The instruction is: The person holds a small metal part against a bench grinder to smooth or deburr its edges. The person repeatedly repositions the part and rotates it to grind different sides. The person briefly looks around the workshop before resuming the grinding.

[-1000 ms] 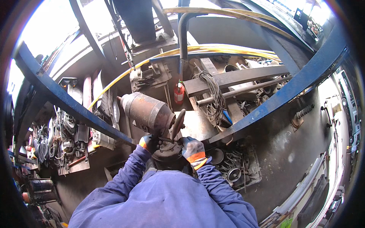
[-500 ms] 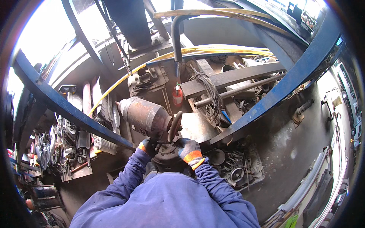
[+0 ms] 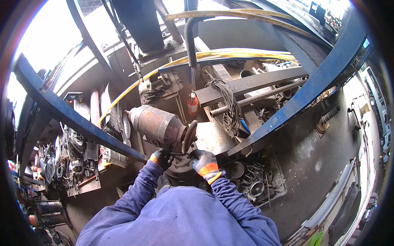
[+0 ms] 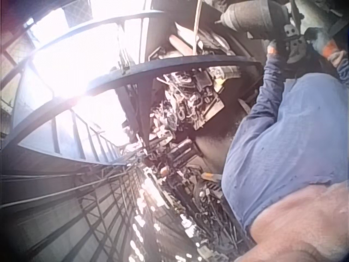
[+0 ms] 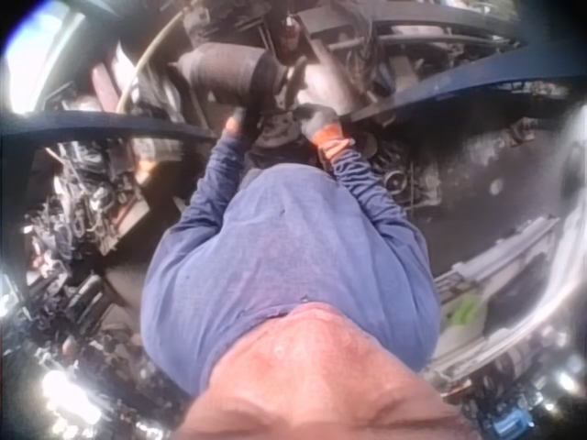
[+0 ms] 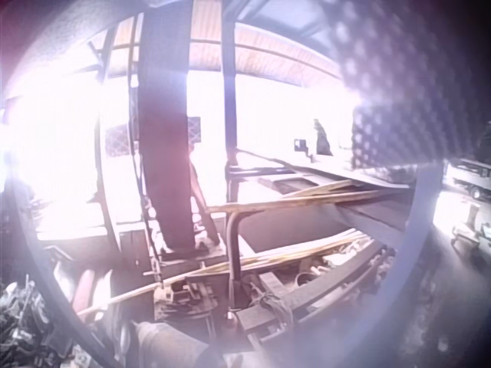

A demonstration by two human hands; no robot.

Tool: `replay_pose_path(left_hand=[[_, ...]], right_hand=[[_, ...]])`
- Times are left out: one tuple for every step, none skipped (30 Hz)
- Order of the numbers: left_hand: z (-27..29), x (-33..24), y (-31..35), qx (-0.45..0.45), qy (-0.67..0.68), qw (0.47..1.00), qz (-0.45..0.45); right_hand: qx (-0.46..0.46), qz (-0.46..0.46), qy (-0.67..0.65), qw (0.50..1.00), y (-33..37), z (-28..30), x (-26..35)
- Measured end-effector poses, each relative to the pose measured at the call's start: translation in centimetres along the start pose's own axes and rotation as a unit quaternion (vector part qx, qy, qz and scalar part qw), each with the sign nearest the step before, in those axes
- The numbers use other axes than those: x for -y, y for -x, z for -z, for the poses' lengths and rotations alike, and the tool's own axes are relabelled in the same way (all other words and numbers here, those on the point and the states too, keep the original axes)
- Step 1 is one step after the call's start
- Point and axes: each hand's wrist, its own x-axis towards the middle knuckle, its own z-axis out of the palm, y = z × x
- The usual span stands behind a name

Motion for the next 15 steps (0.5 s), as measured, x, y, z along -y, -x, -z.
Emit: replay_pose_path(left_hand=[[-0.2, 0.6, 0.2, -0.003, -0.008, 1.0, -0.009], [-1.0, 1.9, 0.3, 0.012, 0.09, 0.995, 0.028], [-1.8, 2.5, 0.2, 0.025, 0.19, 0.979, 0.065], [-2.3, 3.1, 0.3, 0.037, 0.287, 0.952, 0.1], [-2.4, 3.9, 0.5, 0.026, 0.433, 0.881, 0.186], [-1.8, 2.8, 0.0, 0.019, 0.567, 0.78, 0.265], [-0.8, 1.8, -0.1, 0.007, 0.68, 0.653, 0.335], [-0.3, 0.8, -0.1, 0.006, 0.672, 0.663, 0.331], [0.2, -0.2, 0.1, 0.003, 0.665, 0.672, 0.326], [0.6, -1.2, 0.2, 0.001, 0.657, 0.682, 0.321], [1.1, -2.2, 0.6, -0.005, 0.649, 0.697, 0.305], [1.5, -3.2, 0.9, -0.01, 0.64, 0.712, 0.289], [1.8, -3.7, 1.2, -0.015, 0.631, 0.726, 0.273], [1.9, -3.8, 1.6, -0.017, 0.624, 0.739, 0.255], [2.1, -3.8, 1.9, -0.019, 0.616, 0.751, 0.238]], right_hand=[[-0.011, 0.019, 0.008, 1.0, 0.1, 0.0, 0.1], [-0.021, 0.037, 0.017, 0.999, 0.4, 0.2, 0.1], [-0.031, 0.056, 0.026, 0.998, 0.6, 0.3, 0.1], [-0.04, 0.095, 0.049, 0.994, 0.7, 0.7, 0.2], [-0.048, 0.134, 0.071, 0.987, 0.8, 1.1, 0.4], [-0.058, 0.168, 0.097, 0.979, 1.0, 1.6, 0.2], [-0.077, 0.211, 0.094, 0.97, 1.0, 1.7, 0.0], [-0.074, 0.216, 0.096, 0.969, 1.3, 2.0, 0.2], [-0.069, 0.223, 0.099, 0.967, 1.6, 2.7, 1.0], [-0.065, 0.23, 0.101, 0.966, 1.8, 3.2, 1.5], [-0.064, 0.241, 0.107, 0.962, 1.8, 3.5, 1.6], [-0.064, 0.248, 0.099, 0.961, 2.0, 3.7, 1.9], [-0.065, 0.255, 0.092, 0.96, 2.1, 3.9, 2.1], [-0.065, 0.261, 0.085, 0.959, 2.2, 4.1, 2.4], [-0.056, 0.257, 0.08, 0.962, 2.4, 4.2, 2.6]])
